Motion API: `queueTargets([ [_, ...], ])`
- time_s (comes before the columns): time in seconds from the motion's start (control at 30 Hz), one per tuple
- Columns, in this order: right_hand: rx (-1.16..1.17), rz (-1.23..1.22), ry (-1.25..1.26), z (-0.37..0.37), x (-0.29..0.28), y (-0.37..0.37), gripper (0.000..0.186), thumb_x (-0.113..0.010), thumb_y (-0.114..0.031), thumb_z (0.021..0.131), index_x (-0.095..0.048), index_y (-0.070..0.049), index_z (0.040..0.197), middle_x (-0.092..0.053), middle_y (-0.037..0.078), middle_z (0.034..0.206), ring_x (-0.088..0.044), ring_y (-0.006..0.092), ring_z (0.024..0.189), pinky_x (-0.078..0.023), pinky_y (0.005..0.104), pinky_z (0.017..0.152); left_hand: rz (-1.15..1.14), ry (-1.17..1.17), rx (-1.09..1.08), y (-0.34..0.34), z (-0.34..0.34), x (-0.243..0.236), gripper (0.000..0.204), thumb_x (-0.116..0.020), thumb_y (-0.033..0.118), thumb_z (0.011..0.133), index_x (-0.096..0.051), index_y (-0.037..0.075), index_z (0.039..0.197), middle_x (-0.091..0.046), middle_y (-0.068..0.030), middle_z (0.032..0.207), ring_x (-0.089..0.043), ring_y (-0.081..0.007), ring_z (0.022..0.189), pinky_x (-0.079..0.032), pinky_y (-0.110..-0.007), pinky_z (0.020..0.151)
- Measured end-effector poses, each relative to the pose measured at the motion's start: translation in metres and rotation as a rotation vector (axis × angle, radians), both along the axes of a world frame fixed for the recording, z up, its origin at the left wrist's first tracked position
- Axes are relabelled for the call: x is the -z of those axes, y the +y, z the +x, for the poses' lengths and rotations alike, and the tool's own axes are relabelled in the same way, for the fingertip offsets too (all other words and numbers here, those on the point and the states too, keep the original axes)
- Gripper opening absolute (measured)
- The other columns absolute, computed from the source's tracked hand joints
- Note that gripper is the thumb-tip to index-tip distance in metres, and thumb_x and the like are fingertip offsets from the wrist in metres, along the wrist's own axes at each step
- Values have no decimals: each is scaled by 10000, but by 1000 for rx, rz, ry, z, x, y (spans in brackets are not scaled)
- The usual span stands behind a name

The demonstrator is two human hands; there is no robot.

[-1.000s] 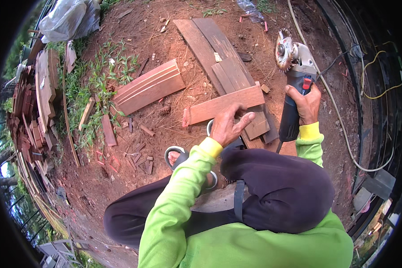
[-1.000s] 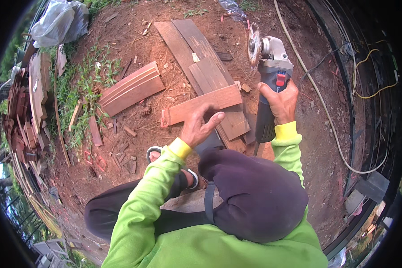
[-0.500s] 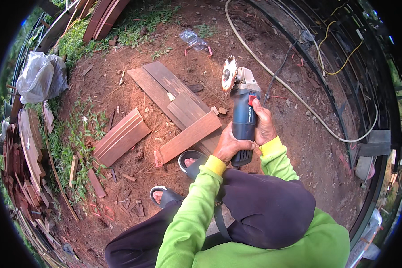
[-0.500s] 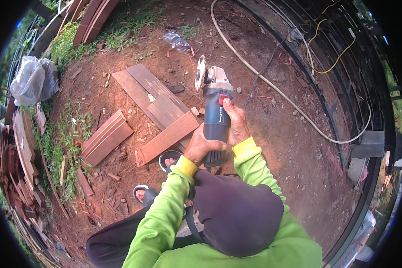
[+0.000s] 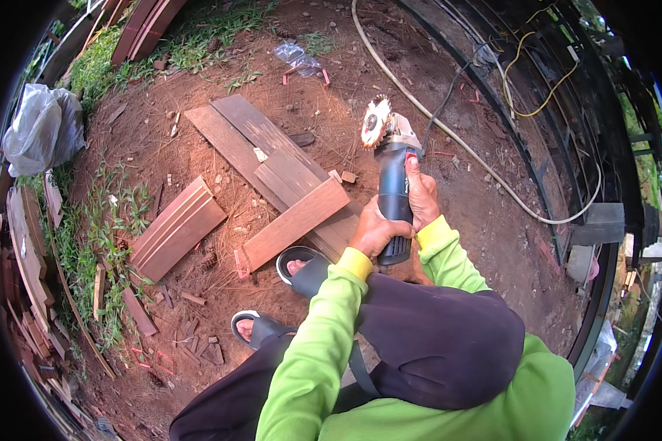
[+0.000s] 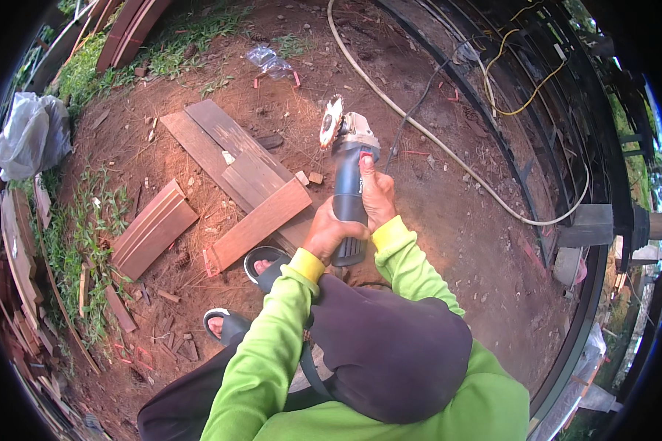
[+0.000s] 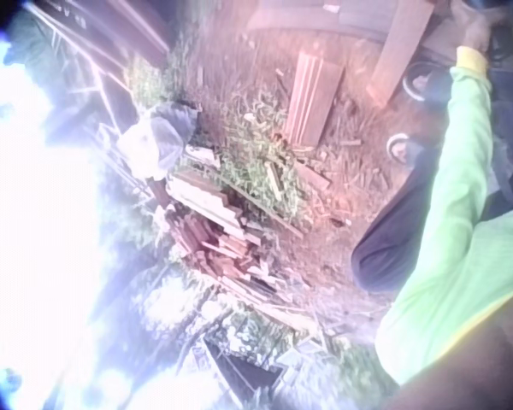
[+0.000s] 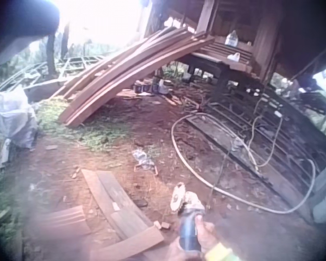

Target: The person marks a wooden plank with a ruler and pencil, then uses an angle grinder to cut the plank into smaller pieces. The person handles the wood and grinder repeatedly, cutting multiple sections.

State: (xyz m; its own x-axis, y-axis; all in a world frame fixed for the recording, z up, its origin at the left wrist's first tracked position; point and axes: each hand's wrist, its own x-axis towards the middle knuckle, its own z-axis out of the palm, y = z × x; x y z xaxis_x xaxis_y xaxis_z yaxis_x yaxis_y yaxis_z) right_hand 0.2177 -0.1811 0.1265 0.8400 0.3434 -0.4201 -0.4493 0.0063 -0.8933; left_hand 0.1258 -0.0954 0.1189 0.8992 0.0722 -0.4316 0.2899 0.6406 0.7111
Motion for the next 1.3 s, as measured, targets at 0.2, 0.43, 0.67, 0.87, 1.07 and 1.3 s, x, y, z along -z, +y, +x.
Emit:
queueTargets([
  [0.2,80,-23,-7,3,2,-6,566,-579,-570,890,-629,-6,878,-617,31,740,-602,105,610,-510,251,525,16,0,42,-5,7,-1,542,-738,-7,547,-554,3,1057,-608,-44,887,-604,-164,778,-503,-292,719],
  [0.43,125,-107,14,6,18,-15,616,-532,-598,900,-624,11,897,-630,67,730,-623,135,603,-532,273,530,2,7,48,-9,9,5,538,-732,-15,542,-562,-3,1052,-614,-48,878,-608,-169,770,-505,-294,707],
  [0.67,131,-115,28,8,26,-22,653,-506,-611,903,-620,28,975,-654,122,764,-660,190,627,-574,304,549,38,38,98,-8,13,9,538,-736,0,540,-571,5,1051,-620,-53,874,-611,-177,761,-504,-306,693],
  [0.87,236,-92,90,7,11,-18,661,-525,-633,882,-618,20,932,-640,103,741,-640,189,582,-556,313,509,109,44,200,-9,23,9,515,-742,48,555,-583,11,1043,-627,-73,865,-611,-190,754,-493,-319,669],
  [1.07,202,-244,28,11,15,-25,647,-488,-619,914,-625,9,988,-654,107,770,-655,184,620,-563,299,547,24,32,174,-11,20,6,527,-748,34,544,-588,12,1045,-632,-79,869,-615,-199,759,-497,-327,673],
  [1.3,222,-94,132,18,14,-25,589,-531,-583,917,-595,-10,1036,-638,107,792,-648,194,619,-569,320,556,59,42,162,-15,22,8,545,-750,12,540,-581,8,1059,-632,-76,887,-617,-206,769,-504,-331,687],
])
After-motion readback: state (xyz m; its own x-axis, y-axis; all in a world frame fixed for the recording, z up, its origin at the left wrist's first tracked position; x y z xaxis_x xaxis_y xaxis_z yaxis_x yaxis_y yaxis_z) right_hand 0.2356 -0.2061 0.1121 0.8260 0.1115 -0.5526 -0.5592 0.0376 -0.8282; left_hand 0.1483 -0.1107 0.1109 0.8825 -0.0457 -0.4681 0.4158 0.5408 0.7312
